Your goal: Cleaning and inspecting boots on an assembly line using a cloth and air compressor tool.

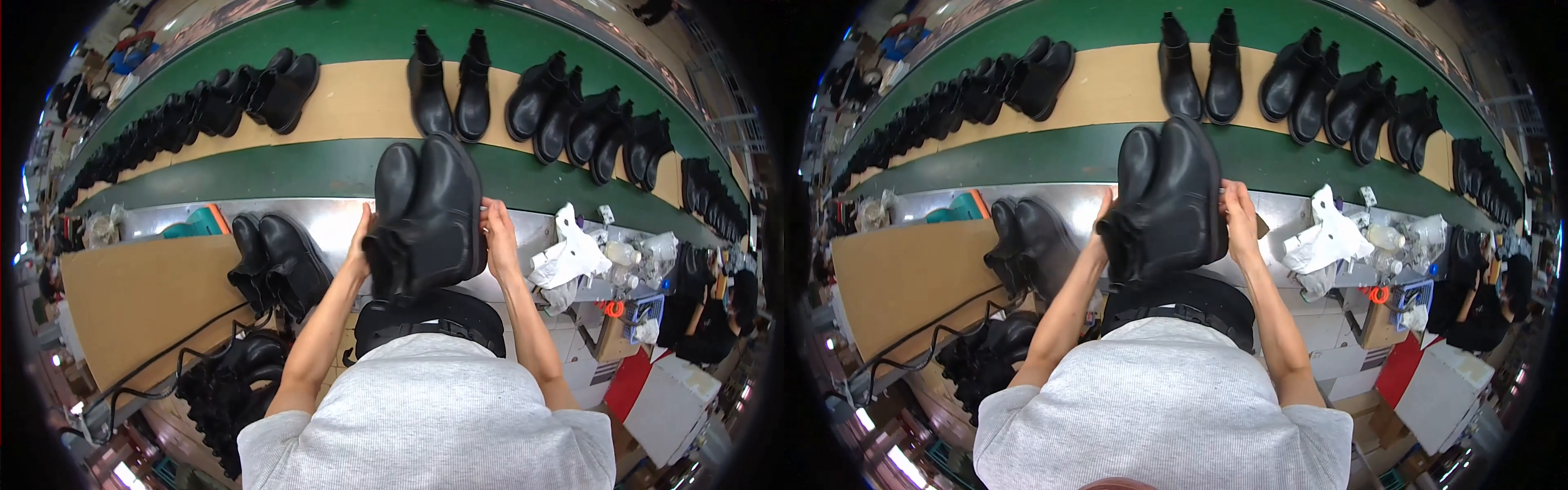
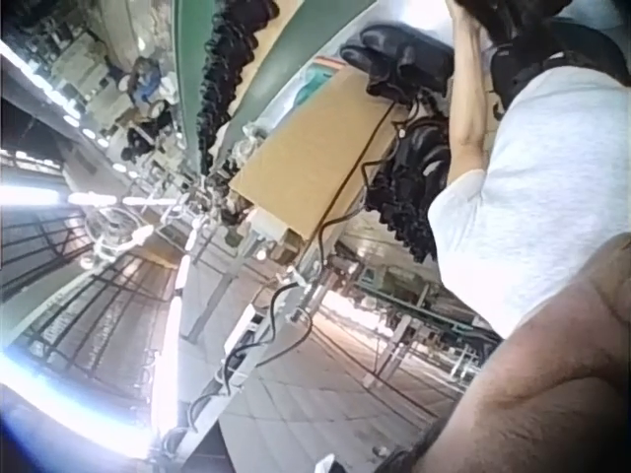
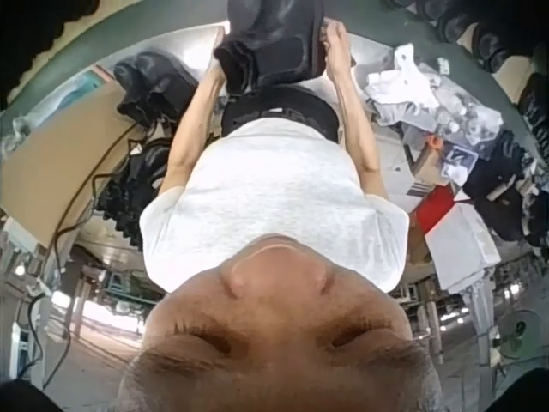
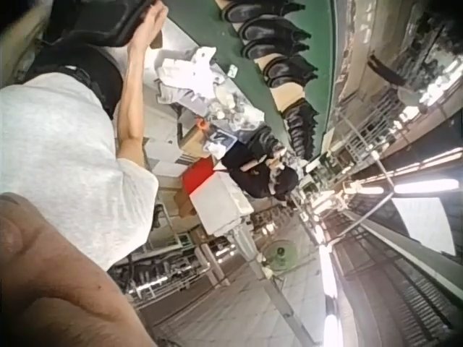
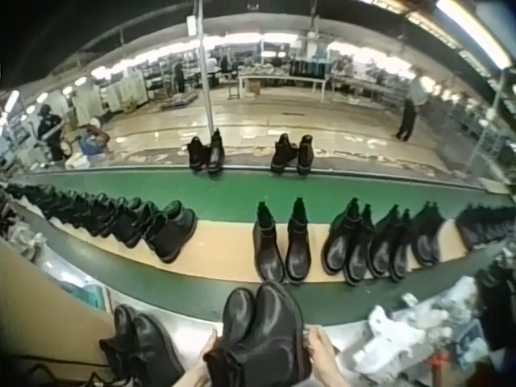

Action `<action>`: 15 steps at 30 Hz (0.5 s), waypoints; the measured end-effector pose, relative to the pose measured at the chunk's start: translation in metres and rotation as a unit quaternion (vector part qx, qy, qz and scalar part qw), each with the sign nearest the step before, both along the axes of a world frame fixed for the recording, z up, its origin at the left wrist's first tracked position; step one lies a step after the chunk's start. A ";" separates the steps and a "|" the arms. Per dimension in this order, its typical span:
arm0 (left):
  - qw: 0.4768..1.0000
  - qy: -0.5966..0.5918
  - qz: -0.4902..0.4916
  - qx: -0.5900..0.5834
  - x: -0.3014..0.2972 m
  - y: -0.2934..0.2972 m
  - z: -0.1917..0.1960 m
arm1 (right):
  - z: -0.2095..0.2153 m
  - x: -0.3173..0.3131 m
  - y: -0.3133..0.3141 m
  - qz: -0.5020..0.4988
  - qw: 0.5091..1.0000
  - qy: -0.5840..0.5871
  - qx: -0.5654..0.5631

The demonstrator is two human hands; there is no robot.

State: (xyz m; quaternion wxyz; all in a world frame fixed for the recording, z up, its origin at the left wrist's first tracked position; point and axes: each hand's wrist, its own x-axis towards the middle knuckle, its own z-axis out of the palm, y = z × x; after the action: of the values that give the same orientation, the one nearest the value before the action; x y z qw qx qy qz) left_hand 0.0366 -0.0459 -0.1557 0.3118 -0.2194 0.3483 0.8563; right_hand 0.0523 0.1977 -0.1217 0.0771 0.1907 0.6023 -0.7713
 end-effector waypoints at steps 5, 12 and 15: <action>0.995 -0.028 -0.017 0.091 0.003 0.048 0.017 | 0.033 -0.012 -0.021 -0.036 0.995 0.041 0.087; 0.982 0.174 0.074 -0.026 -0.002 0.038 -0.007 | 0.027 0.001 -0.017 0.031 0.953 0.217 0.209; 0.975 0.141 0.146 0.094 -0.003 0.033 -0.011 | 0.019 0.000 -0.021 0.017 0.949 0.227 0.219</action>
State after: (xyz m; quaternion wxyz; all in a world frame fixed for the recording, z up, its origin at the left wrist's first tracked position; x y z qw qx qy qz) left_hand 0.0340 -0.0133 -0.1669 0.1505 -0.1140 0.2708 0.9439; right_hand 0.0526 0.1769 -0.1031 -0.0925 0.0129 0.7610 -0.6420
